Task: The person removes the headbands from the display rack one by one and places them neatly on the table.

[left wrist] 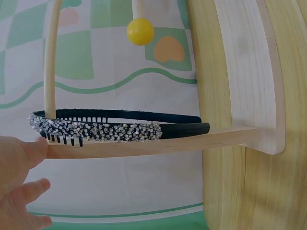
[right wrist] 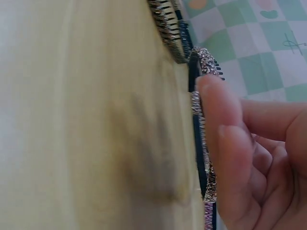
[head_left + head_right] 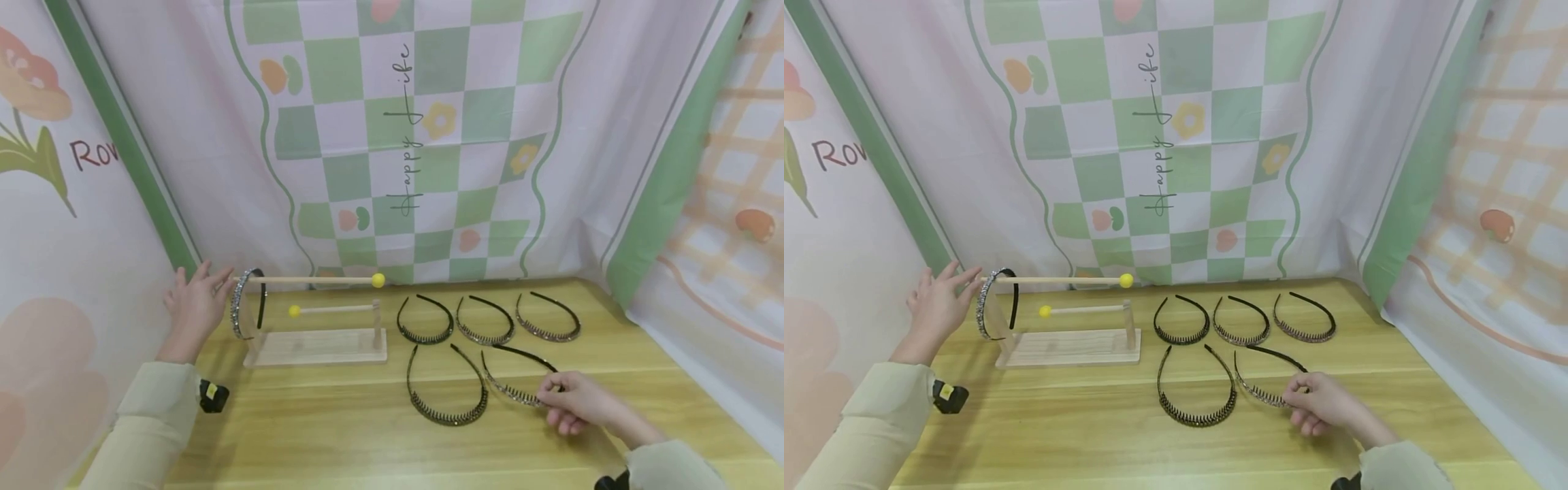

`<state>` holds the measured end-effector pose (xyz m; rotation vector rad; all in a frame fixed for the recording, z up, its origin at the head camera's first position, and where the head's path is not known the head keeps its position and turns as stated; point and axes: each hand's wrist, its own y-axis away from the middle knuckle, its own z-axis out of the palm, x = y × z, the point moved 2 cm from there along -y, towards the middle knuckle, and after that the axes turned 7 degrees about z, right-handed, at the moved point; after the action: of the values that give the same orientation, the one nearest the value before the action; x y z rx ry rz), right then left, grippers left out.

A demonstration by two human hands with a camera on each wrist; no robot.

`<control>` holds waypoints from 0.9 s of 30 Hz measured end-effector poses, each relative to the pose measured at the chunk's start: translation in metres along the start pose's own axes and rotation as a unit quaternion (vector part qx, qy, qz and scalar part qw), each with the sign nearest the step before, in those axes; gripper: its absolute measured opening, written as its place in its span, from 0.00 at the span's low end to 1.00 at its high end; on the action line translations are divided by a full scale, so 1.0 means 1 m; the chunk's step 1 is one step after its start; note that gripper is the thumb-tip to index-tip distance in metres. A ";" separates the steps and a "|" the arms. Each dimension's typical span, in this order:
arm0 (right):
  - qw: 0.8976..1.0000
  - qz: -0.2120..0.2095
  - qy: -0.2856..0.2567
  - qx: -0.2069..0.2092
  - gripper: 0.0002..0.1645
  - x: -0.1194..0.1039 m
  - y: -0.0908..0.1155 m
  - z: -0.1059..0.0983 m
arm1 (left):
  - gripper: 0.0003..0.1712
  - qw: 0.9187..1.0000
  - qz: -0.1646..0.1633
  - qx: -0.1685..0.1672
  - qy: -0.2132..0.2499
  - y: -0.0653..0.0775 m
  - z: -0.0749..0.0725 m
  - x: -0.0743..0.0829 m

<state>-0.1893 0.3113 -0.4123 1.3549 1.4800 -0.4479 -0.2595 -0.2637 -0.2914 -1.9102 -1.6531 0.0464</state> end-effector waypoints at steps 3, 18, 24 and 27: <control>1.000 -0.001 0.014 0.010 0.11 0.003 -0.003 0.005 | 0.22 1.000 -0.002 -0.002 0.001 0.000 0.000 0.000; 0.999 0.012 0.028 0.017 0.09 0.001 -0.014 0.017 | 0.22 1.000 -0.002 -0.001 0.001 -0.001 0.000 0.000; 0.999 0.009 0.030 0.025 0.09 -0.001 -0.018 0.016 | 0.22 1.000 -0.001 0.001 -0.002 -0.001 0.000 0.000; 0.999 0.015 0.032 0.027 0.09 -0.001 -0.020 0.016 | 0.22 1.000 -0.003 -0.003 -0.003 -0.001 0.000 0.000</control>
<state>-0.2001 0.2923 -0.4250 1.4446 1.5076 -0.4313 -0.2606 -0.2639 -0.2913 -1.9100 -1.6656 0.0454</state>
